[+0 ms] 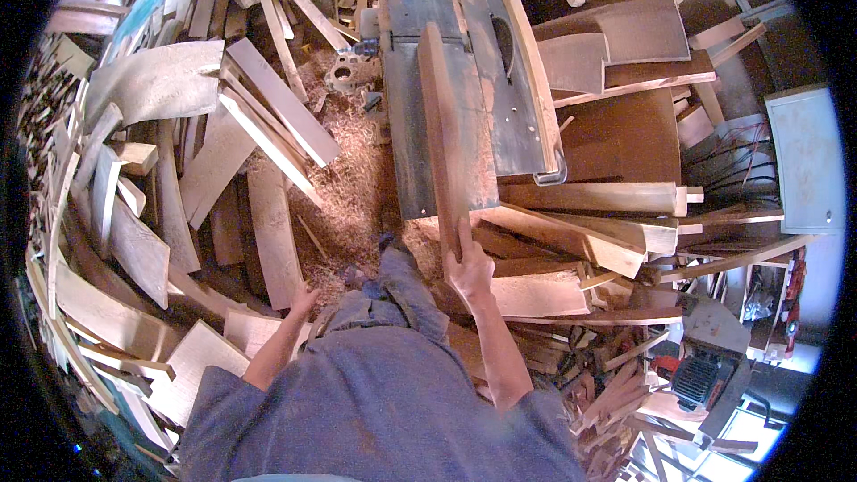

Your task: The person walks across the workshop, picks up wooden boards from a pile by hand, holds a board against a woodworking machine, and sorts through other wooden planks in the scrap pile.

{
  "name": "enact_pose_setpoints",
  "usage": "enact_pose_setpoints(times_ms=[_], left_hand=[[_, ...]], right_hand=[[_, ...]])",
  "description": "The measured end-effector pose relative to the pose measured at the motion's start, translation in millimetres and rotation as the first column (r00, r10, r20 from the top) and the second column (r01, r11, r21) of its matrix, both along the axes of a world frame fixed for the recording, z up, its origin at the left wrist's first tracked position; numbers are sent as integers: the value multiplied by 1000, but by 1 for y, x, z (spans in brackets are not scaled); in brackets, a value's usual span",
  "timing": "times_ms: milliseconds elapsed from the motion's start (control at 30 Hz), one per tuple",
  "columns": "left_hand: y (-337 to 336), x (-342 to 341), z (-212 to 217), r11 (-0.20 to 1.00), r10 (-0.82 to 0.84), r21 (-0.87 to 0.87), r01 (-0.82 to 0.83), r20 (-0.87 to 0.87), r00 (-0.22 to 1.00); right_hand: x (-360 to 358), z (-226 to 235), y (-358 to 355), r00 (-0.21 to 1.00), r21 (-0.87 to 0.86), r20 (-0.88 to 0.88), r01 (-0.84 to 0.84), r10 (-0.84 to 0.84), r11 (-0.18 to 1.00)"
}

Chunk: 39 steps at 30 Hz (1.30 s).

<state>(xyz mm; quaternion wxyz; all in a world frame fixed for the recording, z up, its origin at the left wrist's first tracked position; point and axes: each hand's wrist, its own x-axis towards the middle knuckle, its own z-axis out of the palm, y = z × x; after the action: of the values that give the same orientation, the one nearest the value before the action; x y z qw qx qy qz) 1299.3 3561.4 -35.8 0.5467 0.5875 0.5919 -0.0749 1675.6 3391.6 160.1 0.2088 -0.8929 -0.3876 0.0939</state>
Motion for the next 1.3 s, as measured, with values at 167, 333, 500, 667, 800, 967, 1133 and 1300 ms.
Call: enact_pose_setpoints(times_ms=[167,333,500,667,800,967,1133,1300], left_hand=[[-26,-61,-42,961,38,276,13,-182,983],[-31,-48,-56,995,97,-16,-103,-211,973],[-18,-10,-30,993,2,115,1,-25,1000],[-3,26,-4,998,-22,52,27,-106,994],[-3,21,-13,990,64,131,-53,-79,995],[-7,19,-11,983,140,119,-141,21,990],[-17,0,-49,990,105,104,-96,-81,991],[-18,9,-49,992,124,48,-120,-94,988]], right_hand=[[15,-1,23,1000,-99,-9,26,-27,995],[23,-3,36,999,-135,-14,32,-34,990],[33,2,56,999,-93,-50,9,-14,996],[46,-2,73,999,-114,-41,19,-23,993],[61,-10,89,1000,-81,-2,-21,21,997],[76,-7,111,1000,-80,-12,-10,9,997],[89,0,142,1000,-40,-22,-22,21,999],[102,9,168,1000,-150,-9,19,-20,988]])
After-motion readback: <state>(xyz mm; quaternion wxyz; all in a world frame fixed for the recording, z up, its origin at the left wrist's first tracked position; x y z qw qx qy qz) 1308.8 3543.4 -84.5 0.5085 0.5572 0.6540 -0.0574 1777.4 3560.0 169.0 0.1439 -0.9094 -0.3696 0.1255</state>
